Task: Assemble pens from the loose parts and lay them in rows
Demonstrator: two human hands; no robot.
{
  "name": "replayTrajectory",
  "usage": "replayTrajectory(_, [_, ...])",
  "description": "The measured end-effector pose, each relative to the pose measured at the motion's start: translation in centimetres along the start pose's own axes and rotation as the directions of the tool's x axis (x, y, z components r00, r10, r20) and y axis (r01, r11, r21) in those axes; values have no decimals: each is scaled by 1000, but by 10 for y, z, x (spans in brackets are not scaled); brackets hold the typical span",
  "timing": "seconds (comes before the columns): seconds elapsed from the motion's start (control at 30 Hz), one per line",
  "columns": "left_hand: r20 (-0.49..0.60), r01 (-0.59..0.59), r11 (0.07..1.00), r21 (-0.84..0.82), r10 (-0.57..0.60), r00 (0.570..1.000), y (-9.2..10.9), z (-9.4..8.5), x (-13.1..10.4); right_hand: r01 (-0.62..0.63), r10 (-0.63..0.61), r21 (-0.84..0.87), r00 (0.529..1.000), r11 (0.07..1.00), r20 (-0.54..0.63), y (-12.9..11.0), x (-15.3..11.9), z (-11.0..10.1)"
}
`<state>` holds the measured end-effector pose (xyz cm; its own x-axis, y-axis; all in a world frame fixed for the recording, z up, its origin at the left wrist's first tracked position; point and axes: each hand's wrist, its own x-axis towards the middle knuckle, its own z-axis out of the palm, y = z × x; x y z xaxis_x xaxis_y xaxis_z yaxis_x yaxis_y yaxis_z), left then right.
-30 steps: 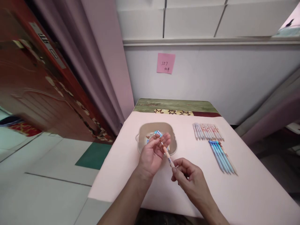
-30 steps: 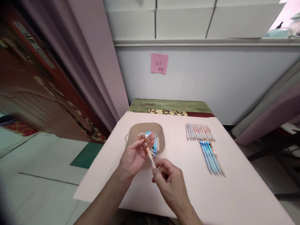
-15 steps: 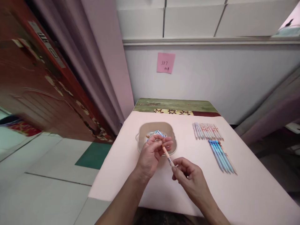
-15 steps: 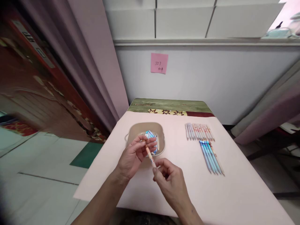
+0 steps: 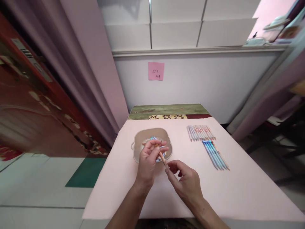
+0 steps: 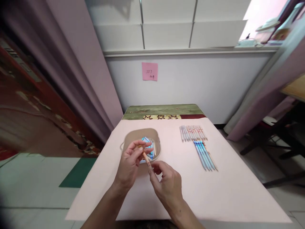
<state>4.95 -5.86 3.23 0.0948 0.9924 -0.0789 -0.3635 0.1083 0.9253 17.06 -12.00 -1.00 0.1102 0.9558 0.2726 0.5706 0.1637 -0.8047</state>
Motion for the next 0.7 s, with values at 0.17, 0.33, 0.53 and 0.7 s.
replayTrajectory(0.17, [23, -45, 992, 117, 43, 999, 1, 5, -3, -32, 31, -14, 995, 999, -97, 23, 0, -16])
replayTrajectory(0.33, [-59, -48, 972, 230, 63, 996, -1, -9, -11, -179, 107, -222, 947, 959, -303, 82, 4, -57])
replayTrajectory(0.53, [-93, 59, 935, 349, -29, 995, -13, -33, -19, -525, 341, -400, 828, 751, -446, 145, 13, -115])
replayTrajectory(0.7, [-154, 125, 913, 389, -69, 986, -20, -47, -19, -658, 490, -466, 753, 592, -440, 176, 26, -150])
